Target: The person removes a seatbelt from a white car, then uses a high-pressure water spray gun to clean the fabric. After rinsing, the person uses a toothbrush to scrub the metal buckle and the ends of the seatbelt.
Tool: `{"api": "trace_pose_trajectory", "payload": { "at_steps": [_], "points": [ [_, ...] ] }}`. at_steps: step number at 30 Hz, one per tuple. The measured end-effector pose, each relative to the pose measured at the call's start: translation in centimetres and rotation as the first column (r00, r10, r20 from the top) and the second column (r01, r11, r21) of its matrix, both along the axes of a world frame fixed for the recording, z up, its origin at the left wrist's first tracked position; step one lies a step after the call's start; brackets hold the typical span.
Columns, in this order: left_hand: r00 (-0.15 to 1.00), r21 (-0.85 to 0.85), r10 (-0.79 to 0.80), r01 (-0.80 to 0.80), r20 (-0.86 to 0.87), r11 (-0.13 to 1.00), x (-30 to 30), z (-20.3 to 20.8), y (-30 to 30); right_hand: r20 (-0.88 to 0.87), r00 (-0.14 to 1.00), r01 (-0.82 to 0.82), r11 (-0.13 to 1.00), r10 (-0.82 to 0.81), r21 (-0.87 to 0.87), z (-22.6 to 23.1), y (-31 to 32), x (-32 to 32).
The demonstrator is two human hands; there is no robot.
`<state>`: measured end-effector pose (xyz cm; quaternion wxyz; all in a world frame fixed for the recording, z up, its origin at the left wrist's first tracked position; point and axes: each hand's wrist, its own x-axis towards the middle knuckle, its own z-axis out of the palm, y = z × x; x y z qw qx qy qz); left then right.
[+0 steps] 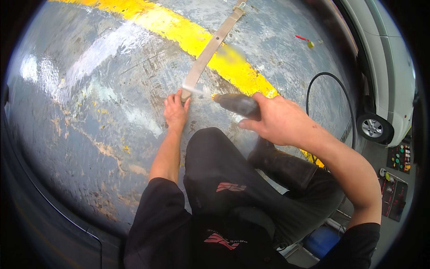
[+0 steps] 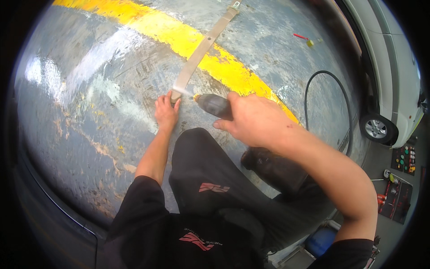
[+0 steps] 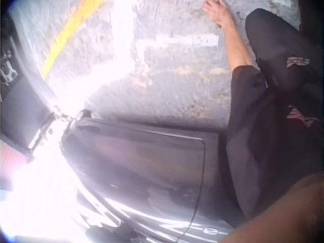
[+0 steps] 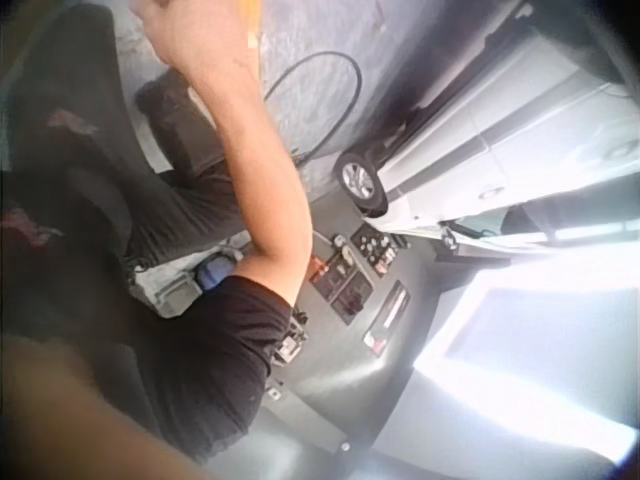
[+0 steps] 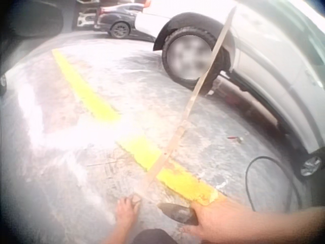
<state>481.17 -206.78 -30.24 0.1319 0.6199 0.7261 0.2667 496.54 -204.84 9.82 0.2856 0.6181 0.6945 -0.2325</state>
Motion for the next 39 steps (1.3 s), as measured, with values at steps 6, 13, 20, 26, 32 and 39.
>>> {"api": "trace_pose_trajectory", "payload": {
  "at_steps": [6,13,20,26,32,39],
  "points": [
    [1.000,0.034,-0.018,0.018,0.017,0.999,0.2,0.2,0.0,0.044,0.999,0.008,0.999,-0.010,0.046,-1.1,2.5,-0.1],
    [1.000,0.022,-0.017,0.016,0.012,1.000,0.1,0.0,0.0,0.080,0.996,0.020,0.996,-0.026,0.084,-1.0,4.3,-0.2],
    [1.000,0.034,-0.009,0.009,-0.003,0.999,0.2,0.2,0.0,0.034,0.998,-0.050,0.998,0.049,0.023,-1.1,3.5,-1.3],
    [1.000,0.043,-0.017,0.017,-0.001,0.999,0.3,0.2,0.1,0.079,0.997,-0.001,0.980,-0.015,0.201,-1.7,6.7,0.0],
    [1.000,-0.017,-0.017,0.017,0.018,1.000,0.1,0.2,0.0,0.097,0.995,-0.041,0.989,0.027,0.142,-2.2,6.5,-0.2],
    [0.999,0.015,-0.019,0.018,0.029,1.000,0.3,0.4,0.1,0.113,0.993,-0.005,0.974,-0.021,0.228,-2.5,8.4,0.2]
  ]
}}
